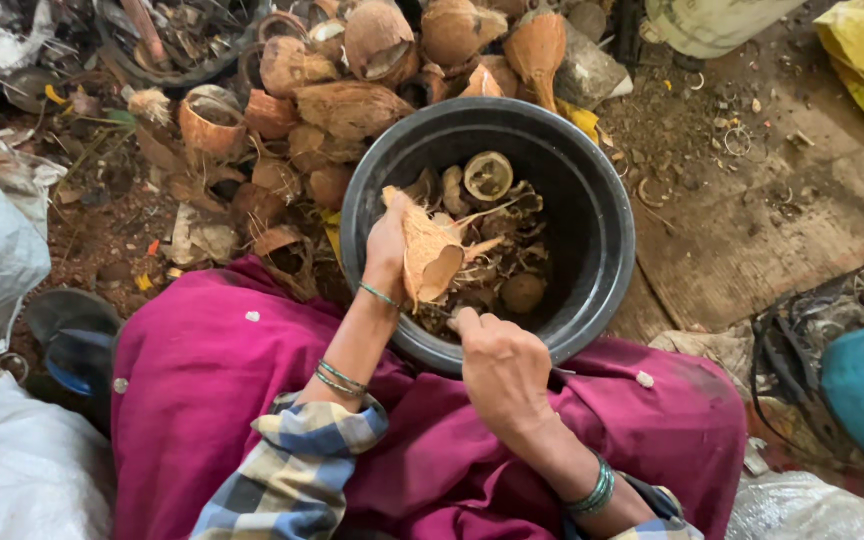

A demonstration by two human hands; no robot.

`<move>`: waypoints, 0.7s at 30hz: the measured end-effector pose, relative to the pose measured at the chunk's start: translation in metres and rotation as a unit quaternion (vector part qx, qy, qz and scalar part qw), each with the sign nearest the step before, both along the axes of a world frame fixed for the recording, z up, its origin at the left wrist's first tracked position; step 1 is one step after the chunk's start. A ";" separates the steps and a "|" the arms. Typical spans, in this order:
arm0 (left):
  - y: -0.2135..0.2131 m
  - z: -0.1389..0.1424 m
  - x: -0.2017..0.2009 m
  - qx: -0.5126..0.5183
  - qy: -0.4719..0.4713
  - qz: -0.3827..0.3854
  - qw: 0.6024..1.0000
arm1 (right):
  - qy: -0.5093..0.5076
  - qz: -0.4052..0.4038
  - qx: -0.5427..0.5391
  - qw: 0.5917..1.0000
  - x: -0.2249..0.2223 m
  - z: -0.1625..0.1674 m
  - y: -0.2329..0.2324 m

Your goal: The person sits on the ground with a large basin on their lap, holding a hollowed coconut shell in one hand and using a small knife-like scoop to scrape the remaining coconut flesh and husk out of the shell, letting the scrapings fall into the basin among other shells and debris.

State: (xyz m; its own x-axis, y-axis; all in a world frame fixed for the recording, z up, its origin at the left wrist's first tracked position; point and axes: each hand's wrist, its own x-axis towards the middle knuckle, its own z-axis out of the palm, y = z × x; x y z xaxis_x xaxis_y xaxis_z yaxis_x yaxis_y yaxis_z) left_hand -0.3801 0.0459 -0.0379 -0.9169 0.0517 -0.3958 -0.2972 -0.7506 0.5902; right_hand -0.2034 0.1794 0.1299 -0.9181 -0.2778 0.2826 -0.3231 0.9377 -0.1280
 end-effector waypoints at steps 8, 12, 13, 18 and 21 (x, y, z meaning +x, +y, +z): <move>-0.002 0.031 0.017 0.169 0.033 0.026 0.985 | -0.060 -0.046 -0.057 0.995 -0.016 0.010 0.016; 0.001 0.063 0.034 0.361 0.061 -0.033 0.930 | -0.070 -0.055 -0.057 0.994 -0.016 0.009 0.026; 0.001 0.070 0.038 0.409 0.074 -0.024 0.909 | -0.087 -0.068 -0.042 0.993 -0.017 0.009 0.028; -0.002 0.090 0.047 0.334 0.113 -0.032 0.935 | -0.074 0.035 -0.105 0.991 -0.015 0.013 0.036; -0.002 0.091 0.044 0.342 0.155 -0.050 0.926 | -0.068 0.083 -0.126 0.986 -0.009 0.019 0.031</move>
State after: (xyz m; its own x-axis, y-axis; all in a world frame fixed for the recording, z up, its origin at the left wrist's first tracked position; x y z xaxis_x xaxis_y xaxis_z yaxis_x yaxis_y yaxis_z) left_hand -0.3359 0.0442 0.0529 -0.9577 0.2846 0.0414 -0.2822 -0.9577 0.0560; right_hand -0.2124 0.2106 0.1490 -0.8999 -0.3650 0.2386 -0.4337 0.8062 -0.4025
